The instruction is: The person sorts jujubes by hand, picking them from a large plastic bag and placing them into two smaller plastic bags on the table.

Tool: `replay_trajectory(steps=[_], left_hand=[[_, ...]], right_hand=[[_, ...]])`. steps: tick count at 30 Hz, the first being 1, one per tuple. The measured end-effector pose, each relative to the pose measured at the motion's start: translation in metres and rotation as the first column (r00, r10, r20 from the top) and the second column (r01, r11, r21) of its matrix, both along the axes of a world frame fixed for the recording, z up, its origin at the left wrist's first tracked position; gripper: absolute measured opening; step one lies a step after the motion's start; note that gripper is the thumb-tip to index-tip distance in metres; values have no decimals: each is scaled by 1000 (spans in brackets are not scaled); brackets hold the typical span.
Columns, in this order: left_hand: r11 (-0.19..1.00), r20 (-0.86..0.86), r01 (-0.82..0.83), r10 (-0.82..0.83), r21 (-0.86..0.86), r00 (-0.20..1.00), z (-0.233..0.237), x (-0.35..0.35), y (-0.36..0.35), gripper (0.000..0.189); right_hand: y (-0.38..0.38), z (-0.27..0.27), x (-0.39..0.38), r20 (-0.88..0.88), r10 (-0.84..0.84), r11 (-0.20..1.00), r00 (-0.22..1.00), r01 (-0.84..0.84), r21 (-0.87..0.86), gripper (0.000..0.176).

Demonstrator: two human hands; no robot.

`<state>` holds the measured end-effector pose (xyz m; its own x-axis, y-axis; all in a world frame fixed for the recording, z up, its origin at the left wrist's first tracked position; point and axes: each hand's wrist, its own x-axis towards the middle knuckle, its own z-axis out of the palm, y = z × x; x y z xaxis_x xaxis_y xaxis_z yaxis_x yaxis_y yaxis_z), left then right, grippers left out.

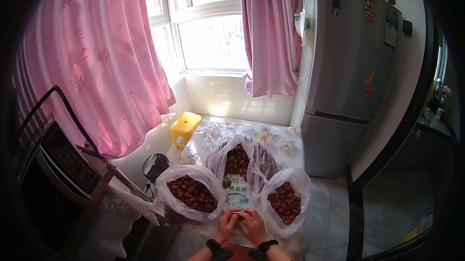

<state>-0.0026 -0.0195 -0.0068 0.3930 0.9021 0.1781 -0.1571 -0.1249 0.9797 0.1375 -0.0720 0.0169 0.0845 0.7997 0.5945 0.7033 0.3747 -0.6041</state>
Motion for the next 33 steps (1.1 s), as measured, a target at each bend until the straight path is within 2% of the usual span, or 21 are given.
replay_trajectory(steps=[4, 6, 10, 12, 19, 21, 22, 25, 27, 28, 31, 33], left_hand=[[990, -59, -49, 57, 132, 997, -5, 3, 0, 21], [992, 141, -39, 55, -117, 989, -4, 4, 0, 17], [988, 151, -43, 65, -145, 986, -3, 4, 0, 16], [999, -53, -41, 41, 13, 998, -3, 2, 1, 16], [999, -66, -53, 53, 3, 996, 2, 3, 0, 20], [992, -148, -66, 82, 106, 986, 9, 4, -3, 23], [992, -148, -66, 82, 106, 986, 6, 4, -3, 23], [995, -102, -81, 86, 58, 991, -5, 4, 1, 24], [998, -23, -6, 5, -60, 1000, -8, 1, 4, 23], [998, -23, -7, 5, -60, 1000, -7, 1, 4, 23], [999, -36, -5, 4, -36, 999, 2, 2, 2, 23], [994, -178, -58, 74, 91, 981, 11, 2, -1, 20]], right_hand=[[0, 1, -1, -9, -51, 998, 999, 51, 25, 28], [-2, 5, -1, -41, -44, 999, 998, 44, 1, 28], [-1, 2, -1, -44, -33, 999, 998, 33, -12, 28], [-1, 1, -1, -50, -48, 999, 998, 49, 16, 25], [0, 1, 0, -61, -45, 999, 997, 45, 4, 25], [1, -1, 1, -53, -41, 999, 998, 42, 5, 25], [1, -1, 1, -53, -41, 999, 998, 42, 5, 25], [-1, 4, 0, -71, -34, 999, 997, 34, -8, 25], [-2, 7, -1, -87, -12, 998, 996, 7, -54, 25], [-2, 7, -1, -87, -12, 998, 996, 7, -54, 25], [-2, 5, -1, -90, -21, 998, 996, 16, -57, 26], [0, 1, 0, -70, -42, 999, 997, 40, -19, 26]])
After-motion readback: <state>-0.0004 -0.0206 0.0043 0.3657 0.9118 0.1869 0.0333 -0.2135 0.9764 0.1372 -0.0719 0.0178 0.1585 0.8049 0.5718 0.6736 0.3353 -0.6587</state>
